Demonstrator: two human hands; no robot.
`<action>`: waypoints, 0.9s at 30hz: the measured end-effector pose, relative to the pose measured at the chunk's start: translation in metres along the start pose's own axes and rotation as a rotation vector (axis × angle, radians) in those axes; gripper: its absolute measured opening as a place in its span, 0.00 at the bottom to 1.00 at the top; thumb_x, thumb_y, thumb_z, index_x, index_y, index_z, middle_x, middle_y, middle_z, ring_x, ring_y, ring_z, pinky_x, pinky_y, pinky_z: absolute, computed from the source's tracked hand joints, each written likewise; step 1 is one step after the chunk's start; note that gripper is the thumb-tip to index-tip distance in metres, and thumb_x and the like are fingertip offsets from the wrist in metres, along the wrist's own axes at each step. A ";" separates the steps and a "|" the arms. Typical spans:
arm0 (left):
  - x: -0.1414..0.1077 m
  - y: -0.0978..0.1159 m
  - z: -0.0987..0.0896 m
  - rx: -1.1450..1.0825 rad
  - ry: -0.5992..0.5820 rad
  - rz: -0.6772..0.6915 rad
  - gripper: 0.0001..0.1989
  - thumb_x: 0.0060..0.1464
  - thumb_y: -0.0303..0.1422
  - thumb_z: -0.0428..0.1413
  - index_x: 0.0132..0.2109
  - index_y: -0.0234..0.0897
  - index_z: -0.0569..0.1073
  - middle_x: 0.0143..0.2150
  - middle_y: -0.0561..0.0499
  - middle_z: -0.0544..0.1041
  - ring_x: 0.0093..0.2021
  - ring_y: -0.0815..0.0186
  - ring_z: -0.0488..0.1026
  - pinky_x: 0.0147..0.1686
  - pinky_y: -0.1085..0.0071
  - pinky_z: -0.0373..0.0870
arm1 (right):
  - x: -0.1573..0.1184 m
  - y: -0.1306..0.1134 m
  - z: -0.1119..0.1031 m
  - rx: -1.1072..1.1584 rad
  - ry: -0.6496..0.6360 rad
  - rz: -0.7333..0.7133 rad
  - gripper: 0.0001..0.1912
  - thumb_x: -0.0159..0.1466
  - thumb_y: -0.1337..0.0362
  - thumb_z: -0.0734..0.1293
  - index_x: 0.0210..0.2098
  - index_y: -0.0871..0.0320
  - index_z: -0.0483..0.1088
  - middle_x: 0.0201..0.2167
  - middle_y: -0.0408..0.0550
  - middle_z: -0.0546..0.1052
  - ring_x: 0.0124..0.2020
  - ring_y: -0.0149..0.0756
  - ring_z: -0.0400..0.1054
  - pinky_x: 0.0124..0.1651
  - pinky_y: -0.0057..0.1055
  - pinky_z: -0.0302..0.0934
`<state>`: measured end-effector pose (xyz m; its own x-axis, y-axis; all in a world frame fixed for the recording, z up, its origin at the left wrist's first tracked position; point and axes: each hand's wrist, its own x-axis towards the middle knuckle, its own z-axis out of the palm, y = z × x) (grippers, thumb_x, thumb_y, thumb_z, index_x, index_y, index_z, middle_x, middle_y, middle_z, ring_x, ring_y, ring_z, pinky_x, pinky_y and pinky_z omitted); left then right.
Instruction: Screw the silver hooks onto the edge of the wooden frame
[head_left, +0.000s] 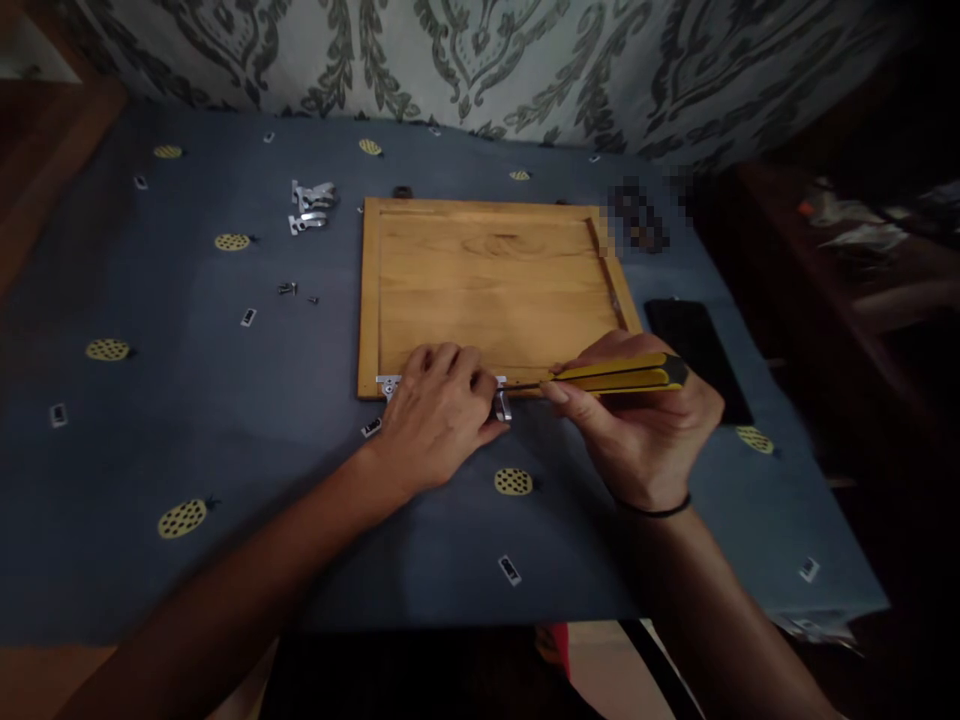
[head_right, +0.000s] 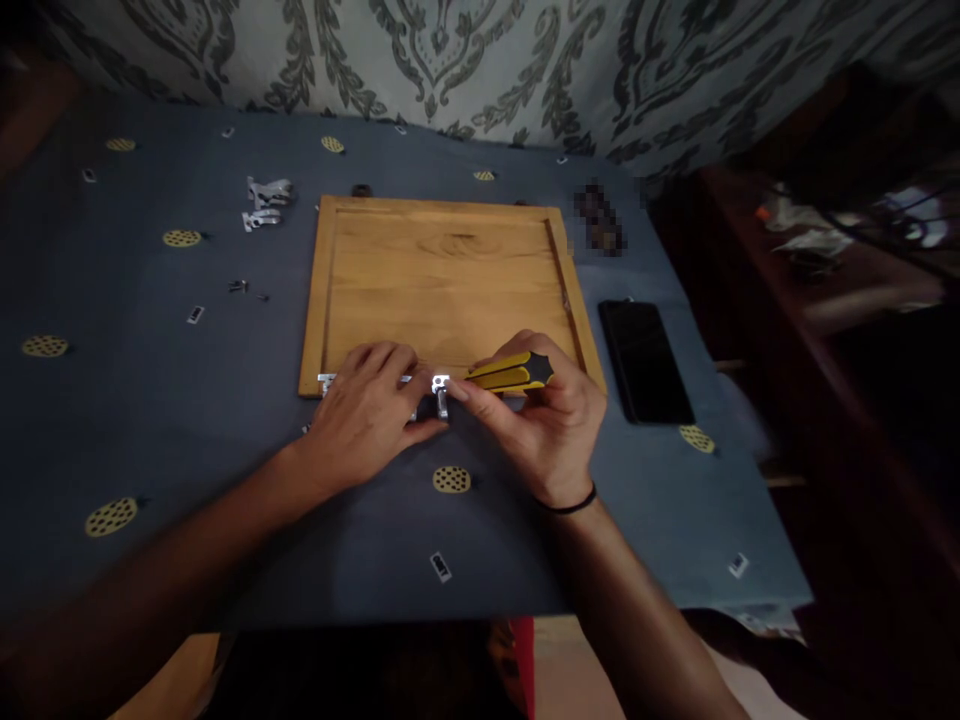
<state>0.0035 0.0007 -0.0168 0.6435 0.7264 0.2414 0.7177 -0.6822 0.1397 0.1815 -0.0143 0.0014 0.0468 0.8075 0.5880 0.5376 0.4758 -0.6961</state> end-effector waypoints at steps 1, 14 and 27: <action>0.000 0.000 0.000 0.000 -0.001 0.000 0.20 0.59 0.46 0.62 0.47 0.32 0.76 0.45 0.43 0.75 0.49 0.52 0.71 0.49 0.57 0.68 | 0.000 0.000 0.001 -0.003 0.005 0.005 0.14 0.57 0.56 0.78 0.26 0.52 0.70 0.22 0.40 0.71 0.23 0.33 0.66 0.24 0.33 0.59; 0.002 0.003 -0.006 0.024 -0.078 -0.013 0.20 0.59 0.45 0.61 0.48 0.32 0.75 0.47 0.42 0.75 0.51 0.51 0.71 0.49 0.56 0.67 | 0.001 0.003 0.001 0.003 0.024 0.093 0.16 0.57 0.53 0.77 0.24 0.55 0.71 0.22 0.40 0.73 0.23 0.30 0.68 0.25 0.29 0.63; 0.004 -0.010 -0.043 -0.452 0.021 -0.009 0.11 0.63 0.35 0.57 0.50 0.36 0.73 0.48 0.47 0.77 0.51 0.59 0.74 0.50 0.63 0.71 | 0.001 0.010 0.004 0.072 -0.004 0.113 0.19 0.57 0.49 0.76 0.25 0.55 0.70 0.22 0.40 0.71 0.23 0.29 0.66 0.25 0.28 0.63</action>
<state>-0.0126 0.0068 0.0244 0.6284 0.7341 0.2572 0.5321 -0.6469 0.5463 0.1840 -0.0073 -0.0061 0.1001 0.8586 0.5027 0.4669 0.4057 -0.7858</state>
